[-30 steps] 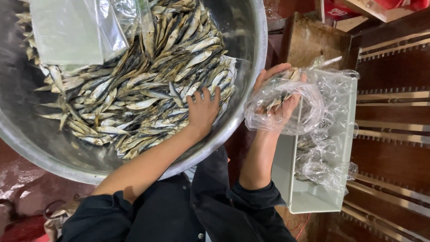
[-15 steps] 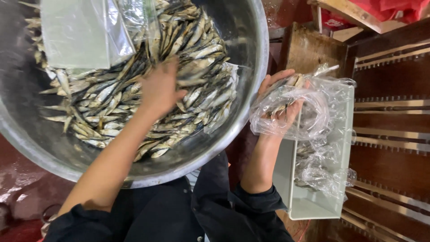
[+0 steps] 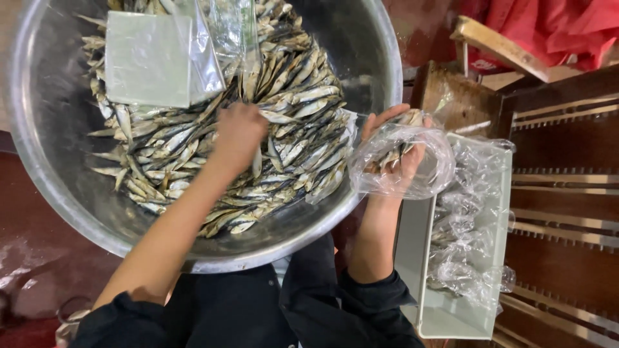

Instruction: Manually bagging dried fish from a large metal basin into small plastic packets for retail sale.

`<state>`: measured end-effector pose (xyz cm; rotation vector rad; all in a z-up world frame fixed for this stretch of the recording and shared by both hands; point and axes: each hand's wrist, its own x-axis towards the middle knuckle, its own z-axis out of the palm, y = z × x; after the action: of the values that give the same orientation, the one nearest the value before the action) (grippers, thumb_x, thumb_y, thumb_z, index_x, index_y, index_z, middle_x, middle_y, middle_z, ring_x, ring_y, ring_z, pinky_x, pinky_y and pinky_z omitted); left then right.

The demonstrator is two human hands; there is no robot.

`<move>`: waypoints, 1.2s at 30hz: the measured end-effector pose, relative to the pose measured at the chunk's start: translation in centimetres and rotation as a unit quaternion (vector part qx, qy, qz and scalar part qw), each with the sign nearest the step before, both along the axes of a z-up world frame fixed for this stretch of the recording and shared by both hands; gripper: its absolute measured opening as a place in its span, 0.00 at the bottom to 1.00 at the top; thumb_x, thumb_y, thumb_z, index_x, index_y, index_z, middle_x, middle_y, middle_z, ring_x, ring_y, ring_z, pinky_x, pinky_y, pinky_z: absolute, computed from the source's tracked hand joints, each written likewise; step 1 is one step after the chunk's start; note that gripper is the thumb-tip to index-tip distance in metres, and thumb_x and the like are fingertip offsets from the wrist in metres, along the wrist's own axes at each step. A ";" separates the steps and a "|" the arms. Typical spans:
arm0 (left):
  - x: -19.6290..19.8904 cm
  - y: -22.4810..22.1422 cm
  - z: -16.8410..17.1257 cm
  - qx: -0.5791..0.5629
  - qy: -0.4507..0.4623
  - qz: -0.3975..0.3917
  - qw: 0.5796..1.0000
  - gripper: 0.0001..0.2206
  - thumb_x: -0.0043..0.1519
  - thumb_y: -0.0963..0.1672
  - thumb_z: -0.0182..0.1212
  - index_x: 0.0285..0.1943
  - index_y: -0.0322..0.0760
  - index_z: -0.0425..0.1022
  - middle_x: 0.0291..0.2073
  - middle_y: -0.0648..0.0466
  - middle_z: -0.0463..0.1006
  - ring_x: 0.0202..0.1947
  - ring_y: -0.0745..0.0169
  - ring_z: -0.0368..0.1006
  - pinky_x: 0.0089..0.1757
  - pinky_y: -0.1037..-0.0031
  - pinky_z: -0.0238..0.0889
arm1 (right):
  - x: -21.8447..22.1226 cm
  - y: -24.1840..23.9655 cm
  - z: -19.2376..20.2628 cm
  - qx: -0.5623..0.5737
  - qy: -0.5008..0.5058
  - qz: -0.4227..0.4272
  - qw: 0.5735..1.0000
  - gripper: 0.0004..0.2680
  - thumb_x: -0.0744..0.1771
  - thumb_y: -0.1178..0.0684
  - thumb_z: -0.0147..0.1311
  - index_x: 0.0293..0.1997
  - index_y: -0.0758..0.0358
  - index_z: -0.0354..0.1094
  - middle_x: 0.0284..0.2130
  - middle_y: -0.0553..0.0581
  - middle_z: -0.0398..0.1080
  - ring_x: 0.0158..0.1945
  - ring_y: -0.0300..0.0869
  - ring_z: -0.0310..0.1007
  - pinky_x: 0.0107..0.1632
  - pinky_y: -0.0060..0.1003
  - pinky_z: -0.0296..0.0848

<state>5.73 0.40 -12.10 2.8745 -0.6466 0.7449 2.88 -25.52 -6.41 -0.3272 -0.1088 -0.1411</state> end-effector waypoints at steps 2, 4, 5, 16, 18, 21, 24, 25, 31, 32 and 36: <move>0.8 -2.5 -1.0 -0.029 0.009 -0.053 0.998 0.01 0.49 0.44 0.57 0.26 0.45 0.73 0.27 0.57 0.67 0.34 0.55 0.65 0.31 0.63 0.57 | -0.4 1.0 2.3 0.067 0.066 0.013 0.995 0.12 0.61 0.49 0.57 0.47 0.49 0.66 0.52 0.49 0.62 0.59 0.36 0.59 0.68 0.53 0.51; 1.5 -4.6 -2.0 -0.059 0.017 -0.110 0.992 0.03 0.51 0.44 0.54 0.28 0.42 0.73 0.29 0.54 0.68 0.35 0.52 0.64 0.33 0.61 0.57 | -0.6 2.0 3.6 0.132 0.130 0.021 0.982 0.10 0.62 0.49 0.55 0.44 0.57 0.67 0.49 0.52 0.66 0.55 0.39 0.64 0.64 0.55 0.56; 1.8 -5.3 -2.5 -0.038 -0.021 -0.091 0.995 0.02 0.51 0.42 0.55 0.28 0.40 0.71 0.31 0.51 0.67 0.36 0.52 0.63 0.33 0.64 0.55 | -0.5 2.6 3.7 0.075 0.164 -0.010 0.984 0.11 0.62 0.47 0.54 0.46 0.55 0.65 0.48 0.51 0.66 0.54 0.39 0.65 0.64 0.52 0.58; -0.5 -1.0 6.1 -0.081 0.145 -0.058 0.984 0.03 0.51 0.42 0.62 0.27 0.39 0.73 0.25 0.56 0.69 0.33 0.56 0.67 0.35 0.68 0.54 | 1.1 2.8 2.7 0.074 0.241 -0.023 0.967 0.17 0.61 0.41 0.55 0.47 0.62 0.66 0.45 0.60 0.68 0.52 0.49 0.66 0.59 0.51 0.62; -1.6 1.5 11.1 -0.360 0.210 -0.044 0.908 0.04 0.53 0.46 0.64 0.33 0.44 0.77 0.28 0.54 0.76 0.34 0.54 0.72 0.37 0.67 0.63 | 1.1 2.9 2.6 0.073 0.193 -0.005 0.979 0.19 0.60 0.38 0.55 0.46 0.63 0.67 0.45 0.58 0.69 0.53 0.46 0.65 0.61 0.48 0.59; -5.0 5.4 16.9 -0.515 0.252 -0.011 0.819 0.06 0.50 0.40 0.69 0.32 0.37 0.77 0.28 0.50 0.77 0.36 0.60 0.74 0.40 0.77 0.64 | 1.7 4.1 2.6 0.090 0.201 -0.012 0.975 0.19 0.59 0.37 0.55 0.45 0.61 0.68 0.43 0.58 0.69 0.51 0.46 0.66 0.60 0.47 0.62; -7.9 6.7 17.9 -0.592 0.305 -0.004 0.746 0.07 0.52 0.39 0.63 0.38 0.34 0.75 0.28 0.54 0.76 0.22 0.75 0.66 0.28 0.88 0.63 | 1.4 6.4 4.1 0.048 0.127 0.004 0.991 0.17 0.58 0.40 0.58 0.41 0.58 0.62 0.36 0.54 0.68 0.45 0.45 0.67 0.56 0.44 0.63; -8.0 6.3 17.5 -0.586 0.308 -0.008 0.750 0.07 0.52 0.39 0.63 0.38 0.34 0.75 0.28 0.54 0.76 0.22 0.75 0.66 0.28 0.88 0.63 | 1.4 6.8 4.1 0.054 0.126 -0.001 0.991 0.17 0.58 0.40 0.58 0.41 0.58 0.62 0.36 0.54 0.68 0.45 0.45 0.67 0.56 0.44 0.63; -8.1 2.5 14.0 -0.693 0.300 -0.027 0.655 0.08 0.48 0.36 0.67 0.35 0.28 0.75 0.27 0.49 0.75 0.31 0.67 0.73 0.38 0.77 0.68 | 0.9 8.0 3.3 0.057 0.240 0.017 0.969 0.23 0.59 0.33 0.53 0.52 0.56 0.64 0.49 0.56 0.67 0.56 0.51 0.63 0.60 0.54 0.59; -7.8 1.9 14.2 -0.701 0.300 -0.034 0.646 0.08 0.49 0.36 0.65 0.35 0.26 0.74 0.26 0.47 0.75 0.32 0.64 0.74 0.37 0.75 0.69 | 0.7 8.0 3.6 0.061 0.243 0.019 0.968 0.22 0.60 0.33 0.53 0.51 0.55 0.65 0.48 0.55 0.67 0.55 0.50 0.64 0.59 0.53 0.60; -7.4 1.0 12.7 -0.727 0.280 -0.056 0.625 0.07 0.50 0.35 0.64 0.35 0.25 0.72 0.27 0.46 0.75 0.33 0.58 0.76 0.39 0.73 0.69 | 0.4 6.9 3.1 0.087 0.255 0.000 0.963 0.20 0.60 0.35 0.54 0.49 0.54 0.66 0.48 0.54 0.67 0.54 0.49 0.65 0.58 0.53 0.61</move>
<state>-1.64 1.37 0.63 1.3120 0.0146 0.0869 3.24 -18.60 -3.26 -0.1790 0.4123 -0.0622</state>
